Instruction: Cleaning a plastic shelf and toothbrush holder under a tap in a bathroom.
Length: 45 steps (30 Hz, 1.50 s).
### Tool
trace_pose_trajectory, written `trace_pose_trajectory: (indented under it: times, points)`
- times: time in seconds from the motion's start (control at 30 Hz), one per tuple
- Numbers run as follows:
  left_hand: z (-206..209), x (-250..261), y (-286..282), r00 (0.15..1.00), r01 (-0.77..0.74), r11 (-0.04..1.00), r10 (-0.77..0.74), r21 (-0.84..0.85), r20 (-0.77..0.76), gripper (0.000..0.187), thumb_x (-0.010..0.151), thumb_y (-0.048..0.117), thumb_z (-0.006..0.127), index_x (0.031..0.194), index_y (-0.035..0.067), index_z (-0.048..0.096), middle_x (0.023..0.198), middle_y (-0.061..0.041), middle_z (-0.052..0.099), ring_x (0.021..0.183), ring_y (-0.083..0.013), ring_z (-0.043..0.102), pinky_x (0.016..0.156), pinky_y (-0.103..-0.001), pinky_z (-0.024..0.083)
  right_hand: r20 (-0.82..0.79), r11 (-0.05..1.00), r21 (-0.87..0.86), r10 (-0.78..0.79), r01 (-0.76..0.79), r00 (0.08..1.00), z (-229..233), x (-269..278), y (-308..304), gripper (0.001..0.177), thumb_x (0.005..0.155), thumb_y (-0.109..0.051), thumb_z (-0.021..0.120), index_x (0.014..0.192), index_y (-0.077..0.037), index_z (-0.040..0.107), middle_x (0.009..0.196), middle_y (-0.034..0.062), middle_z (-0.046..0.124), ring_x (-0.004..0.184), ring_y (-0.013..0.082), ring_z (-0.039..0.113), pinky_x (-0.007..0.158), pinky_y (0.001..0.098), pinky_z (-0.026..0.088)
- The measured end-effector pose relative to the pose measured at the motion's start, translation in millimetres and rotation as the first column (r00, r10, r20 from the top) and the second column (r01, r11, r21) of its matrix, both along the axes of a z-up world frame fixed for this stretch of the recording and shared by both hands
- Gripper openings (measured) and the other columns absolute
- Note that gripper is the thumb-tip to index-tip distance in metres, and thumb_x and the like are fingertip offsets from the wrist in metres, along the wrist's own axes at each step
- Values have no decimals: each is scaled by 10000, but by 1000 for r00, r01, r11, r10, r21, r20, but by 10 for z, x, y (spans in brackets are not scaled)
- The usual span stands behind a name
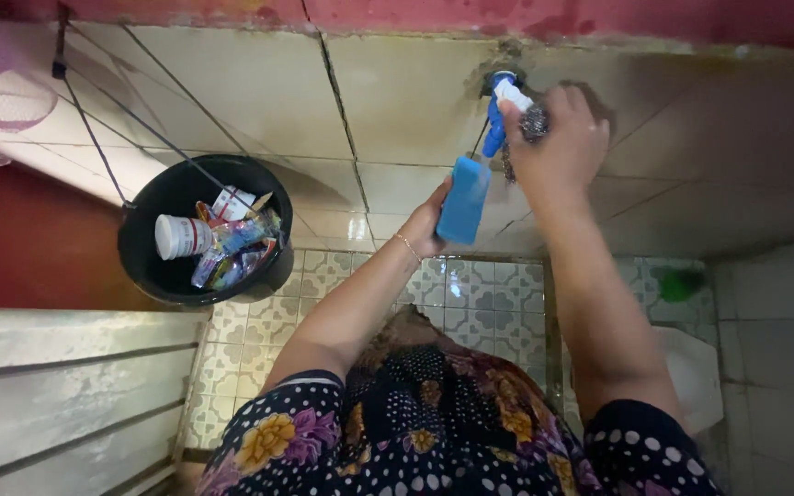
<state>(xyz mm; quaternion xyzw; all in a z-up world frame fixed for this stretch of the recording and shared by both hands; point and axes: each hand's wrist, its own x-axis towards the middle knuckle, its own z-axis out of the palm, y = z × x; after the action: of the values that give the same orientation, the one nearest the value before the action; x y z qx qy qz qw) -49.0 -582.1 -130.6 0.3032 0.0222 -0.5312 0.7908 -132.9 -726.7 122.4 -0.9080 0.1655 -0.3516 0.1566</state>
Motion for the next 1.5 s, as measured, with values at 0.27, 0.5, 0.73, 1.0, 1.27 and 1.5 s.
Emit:
trace_pose_trajectory:
  times: [0.27, 0.5, 0.73, 1.0, 1.27, 1.5]
  points:
    - [204, -88, -14, 996, -80, 997, 81, 18, -29, 550, 1055, 520, 353, 1385, 122, 540, 1211, -102, 697, 1071, -242, 690, 971, -419, 565, 86, 857, 483, 159, -181, 983, -1228, -223, 199, 649, 958, -426, 763, 1394, -37, 480, 1274, 201, 607, 1172, 344, 614, 975, 486, 488]
    - [55, -255, -108, 996, -43, 995, 37, 90, 75, 488, 1111, 439, 314, 1409, 118, 529, 1185, -50, 688, 1018, -185, 659, 913, -406, 543, -114, 943, 209, 285, -257, 952, -1678, 57, 173, 554, 1000, -212, 683, 1435, 14, 428, 1482, 299, 414, 1336, 491, 428, 1106, 610, 375]
    - [280, -178, 71, 988, -108, 989, 118, 100, -97, 462, 1086, 391, 376, 1386, 89, 557, 1278, -83, 700, 1094, -188, 715, 970, -377, 590, -185, 879, 7, 470, -477, 863, -1533, 35, 300, 657, 834, -132, 665, 1449, -16, 464, 1378, 290, 480, 1301, 509, 403, 1037, 647, 333]
    - [235, -190, 247, 968, -112, 988, 133, -107, 214, 638, 812, 68, 576, 1442, 164, 546, 1299, -66, 651, 1144, -221, 666, 1015, -411, 528, 36, 793, 395, 491, -464, 870, -991, -306, 666, 806, 908, -309, 722, 1557, -35, 331, 1469, 265, 480, 1347, 499, 446, 1110, 593, 360]
    - [-23, -157, 113, 995, -96, 992, 93, -76, -44, 397, 1047, 310, 494, 1384, 113, 561, 1248, -84, 696, 1122, -217, 694, 1001, -428, 579, -158, 956, 58, 294, -288, 943, -1128, -285, 565, 599, 877, -340, 759, 1401, -94, 609, 1391, 257, 505, 1215, 461, 489, 994, 570, 423]
    - [260, -241, 193, 998, -5, 999, 2, 38, 67, 525, 1054, 473, 538, 1445, 122, 543, 1267, -77, 695, 1093, -194, 685, 950, -393, 567, 242, 506, 812, 159, -290, 957, -1575, 5, -425, 567, 994, -458, 676, 1408, -94, 541, 1272, 150, 654, 1128, 299, 629, 956, 452, 522]
